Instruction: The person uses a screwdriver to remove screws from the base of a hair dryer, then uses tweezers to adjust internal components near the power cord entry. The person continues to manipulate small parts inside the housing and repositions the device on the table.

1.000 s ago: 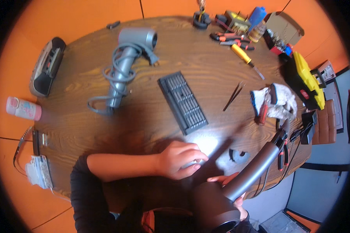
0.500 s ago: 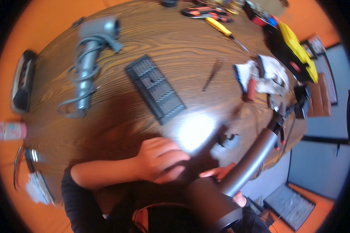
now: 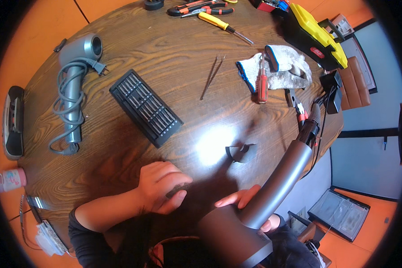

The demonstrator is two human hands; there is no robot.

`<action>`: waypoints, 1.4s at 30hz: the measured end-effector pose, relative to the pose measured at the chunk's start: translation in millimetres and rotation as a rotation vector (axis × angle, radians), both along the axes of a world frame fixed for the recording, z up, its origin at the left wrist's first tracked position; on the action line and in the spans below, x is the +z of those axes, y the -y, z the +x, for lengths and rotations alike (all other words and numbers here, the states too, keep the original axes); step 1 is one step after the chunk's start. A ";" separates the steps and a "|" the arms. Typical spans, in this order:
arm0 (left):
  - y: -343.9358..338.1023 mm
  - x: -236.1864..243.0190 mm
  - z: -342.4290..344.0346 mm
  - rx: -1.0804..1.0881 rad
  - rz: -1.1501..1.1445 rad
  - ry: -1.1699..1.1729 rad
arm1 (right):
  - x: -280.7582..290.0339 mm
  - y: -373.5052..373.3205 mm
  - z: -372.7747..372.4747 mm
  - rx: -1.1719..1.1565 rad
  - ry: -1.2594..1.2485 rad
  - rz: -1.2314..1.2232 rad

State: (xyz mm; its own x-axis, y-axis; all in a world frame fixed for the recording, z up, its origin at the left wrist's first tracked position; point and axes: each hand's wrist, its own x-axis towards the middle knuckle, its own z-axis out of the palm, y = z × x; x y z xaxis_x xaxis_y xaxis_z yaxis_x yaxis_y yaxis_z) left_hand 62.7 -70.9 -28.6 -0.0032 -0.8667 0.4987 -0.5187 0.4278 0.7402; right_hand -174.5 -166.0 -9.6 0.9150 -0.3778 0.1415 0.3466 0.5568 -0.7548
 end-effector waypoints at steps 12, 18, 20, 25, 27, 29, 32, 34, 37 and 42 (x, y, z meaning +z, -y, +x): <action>44.2 -0.3 -24.5 0.023 0.012 0.367 | -12.6 1.3 3.0 -0.164 0.233 -0.229; 85.2 -6.1 -33.6 -0.089 0.134 0.330 | -8.4 0.3 4.5 -0.183 0.217 -0.174; 89.3 -5.0 -31.6 -0.139 0.171 0.315 | -9.1 0.2 5.4 -0.183 0.214 -0.172; 88.6 -1.2 -27.5 -0.149 0.320 -0.041 | -18.8 -3.6 8.4 -0.214 0.310 -0.138; 88.9 -1.2 -23.4 -0.177 0.683 -0.564 | -24.2 -6.8 9.8 -0.298 0.362 -0.169; 88.8 -2.3 -18.5 -0.325 0.742 -1.018 | -28.5 -8.2 9.6 -0.304 0.391 -0.172; 90.4 -6.9 -13.4 -0.421 0.734 -1.365 | -30.5 -6.9 7.7 -0.268 0.400 -0.169; 90.9 -10.4 -12.2 -0.466 0.719 -1.503 | -28.9 -6.5 7.2 -0.283 0.396 -0.161; 90.5 -14.5 -10.4 -0.528 0.702 -1.644 | -22.0 -3.5 5.1 -0.245 0.337 -0.177; 92.7 -18.9 -7.1 -0.650 0.693 -1.683 | -14.0 2.3 4.2 -0.186 0.270 -0.193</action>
